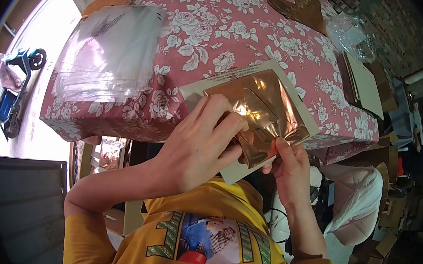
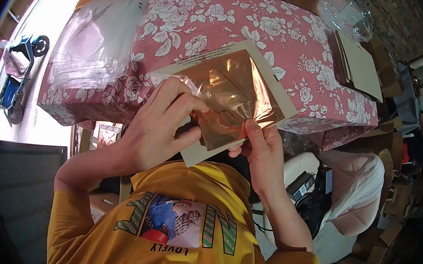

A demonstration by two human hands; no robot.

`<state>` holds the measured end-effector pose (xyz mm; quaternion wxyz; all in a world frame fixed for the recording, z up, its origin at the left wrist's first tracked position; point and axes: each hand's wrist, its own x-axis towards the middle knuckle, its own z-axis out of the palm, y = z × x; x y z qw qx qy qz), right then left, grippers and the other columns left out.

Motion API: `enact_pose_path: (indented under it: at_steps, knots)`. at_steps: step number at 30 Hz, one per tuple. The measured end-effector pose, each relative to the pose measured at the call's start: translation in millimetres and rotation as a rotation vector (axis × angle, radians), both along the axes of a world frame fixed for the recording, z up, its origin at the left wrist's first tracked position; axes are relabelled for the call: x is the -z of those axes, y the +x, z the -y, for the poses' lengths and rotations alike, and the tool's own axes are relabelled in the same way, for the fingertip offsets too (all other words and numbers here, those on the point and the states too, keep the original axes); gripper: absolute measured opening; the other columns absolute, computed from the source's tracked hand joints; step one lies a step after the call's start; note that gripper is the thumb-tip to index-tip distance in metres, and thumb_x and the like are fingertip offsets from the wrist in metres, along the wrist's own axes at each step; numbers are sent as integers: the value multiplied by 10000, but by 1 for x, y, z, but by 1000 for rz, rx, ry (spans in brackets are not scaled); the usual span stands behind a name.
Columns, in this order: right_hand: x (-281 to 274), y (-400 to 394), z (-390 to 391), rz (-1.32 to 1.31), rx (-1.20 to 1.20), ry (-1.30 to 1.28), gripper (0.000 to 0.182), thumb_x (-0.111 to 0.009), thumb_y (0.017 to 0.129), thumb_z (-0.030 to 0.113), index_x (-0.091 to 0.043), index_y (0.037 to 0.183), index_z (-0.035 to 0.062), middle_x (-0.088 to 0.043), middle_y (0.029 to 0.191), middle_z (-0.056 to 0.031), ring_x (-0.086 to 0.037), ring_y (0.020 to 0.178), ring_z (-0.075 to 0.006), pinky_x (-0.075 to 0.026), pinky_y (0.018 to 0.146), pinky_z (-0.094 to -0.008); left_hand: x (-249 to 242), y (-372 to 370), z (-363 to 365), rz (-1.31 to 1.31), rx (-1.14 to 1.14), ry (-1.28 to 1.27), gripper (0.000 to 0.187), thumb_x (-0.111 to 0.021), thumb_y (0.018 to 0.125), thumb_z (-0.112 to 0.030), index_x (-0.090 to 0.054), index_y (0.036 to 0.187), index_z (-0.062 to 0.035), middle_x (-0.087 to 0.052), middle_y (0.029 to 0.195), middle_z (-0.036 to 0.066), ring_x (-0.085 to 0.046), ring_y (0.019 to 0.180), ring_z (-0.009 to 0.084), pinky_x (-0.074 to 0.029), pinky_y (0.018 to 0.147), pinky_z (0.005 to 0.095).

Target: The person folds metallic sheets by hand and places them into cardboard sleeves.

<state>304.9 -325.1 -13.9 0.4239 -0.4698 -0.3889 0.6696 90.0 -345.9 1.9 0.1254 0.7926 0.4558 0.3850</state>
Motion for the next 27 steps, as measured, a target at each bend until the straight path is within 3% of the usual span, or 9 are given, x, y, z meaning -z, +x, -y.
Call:
enact_pose_path:
  at_steps: [7,15,23,27]
  knots:
    - [1,-2,1,4,-16,9,187,-548,1013,221,-571,926,57,-592,766,-28,-571,623,-121,-476,577,-259,2,0,-1,-44,-4,46,224,-715,736,-22,-577,911,-43,-490,968,119,-507,876,303,-440,776,390]
    - [5,-7,4,-53,66,10,169,-538,1017,205,-562,925,65,-595,766,-30,-577,631,-117,-491,588,-263,6,-11,-2,-130,94,94,184,-723,763,-60,-613,907,-29,-566,916,79,-542,843,283,-457,743,361]
    - [5,-9,5,-54,20,25,161,-529,1023,219,-561,969,70,-626,814,-35,-583,662,-111,-494,612,-261,-1,-23,8,-270,146,17,452,-734,811,-365,-652,1081,-12,-635,1066,103,-604,990,279,-464,851,418]
    - [3,-9,5,-47,8,32,155,-531,1022,217,-562,975,73,-621,824,-24,-583,667,-109,-497,613,-263,-1,-27,15,-300,177,69,546,-697,824,-439,-639,1147,-2,-637,1121,121,-606,1036,270,-454,933,396]
